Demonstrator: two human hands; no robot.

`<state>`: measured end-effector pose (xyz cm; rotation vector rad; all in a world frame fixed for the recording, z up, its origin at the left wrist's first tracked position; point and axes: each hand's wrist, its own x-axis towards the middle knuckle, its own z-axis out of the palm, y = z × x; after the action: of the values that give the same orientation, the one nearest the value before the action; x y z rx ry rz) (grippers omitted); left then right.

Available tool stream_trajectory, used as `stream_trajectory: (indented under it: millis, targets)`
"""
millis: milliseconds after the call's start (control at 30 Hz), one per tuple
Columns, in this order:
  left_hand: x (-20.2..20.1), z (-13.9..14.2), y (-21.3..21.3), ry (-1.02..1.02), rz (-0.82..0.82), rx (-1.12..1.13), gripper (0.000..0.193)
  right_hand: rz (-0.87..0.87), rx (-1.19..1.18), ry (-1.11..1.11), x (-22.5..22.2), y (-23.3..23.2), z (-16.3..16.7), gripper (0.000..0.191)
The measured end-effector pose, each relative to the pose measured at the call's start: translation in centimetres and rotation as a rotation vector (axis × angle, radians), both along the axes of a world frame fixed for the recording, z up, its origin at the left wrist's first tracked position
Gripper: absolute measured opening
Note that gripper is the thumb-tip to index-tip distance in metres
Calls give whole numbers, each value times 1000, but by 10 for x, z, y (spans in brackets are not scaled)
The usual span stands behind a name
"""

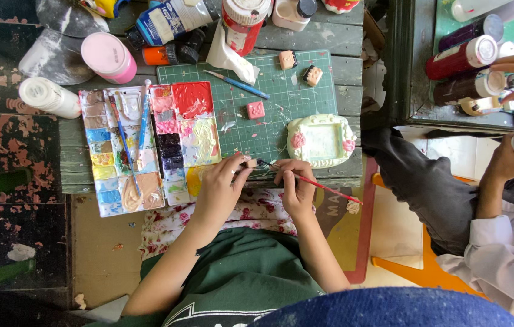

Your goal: The person paints a small ceramic figurine using a fine brush and a watercolor palette. They repeatedly dip the brush into the palette to pick up paint and apply it to the figurine, rotating it to reach different sides. The person places the figurine on the table briefly, then picks it up again to continue painting.

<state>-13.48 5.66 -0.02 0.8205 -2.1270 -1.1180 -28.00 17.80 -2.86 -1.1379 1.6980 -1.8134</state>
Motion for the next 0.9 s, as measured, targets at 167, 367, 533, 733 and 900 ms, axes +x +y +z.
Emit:
stream_trajectory:
  millis: [167, 367, 533, 733, 900]
  targets:
    - [0, -3, 4, -20, -2, 42, 22, -15, 51, -38, 0, -1, -3, 5]
    - [-1, -6, 5, -7, 3, -6, 24, -20, 84, 57, -2, 2, -8, 5]
    - [-1, -4, 4, 9, -9, 20, 23, -26, 70, 141, -3, 3, -10, 6]
    - [-1, -1, 2, 24, -7, 12, 23, -65, 103, 106, 0, -1, -12, 6]
    - [-1, 1, 2, 9, -11, 1, 23, -49, 77, 103, 0, 0, -15, 7]
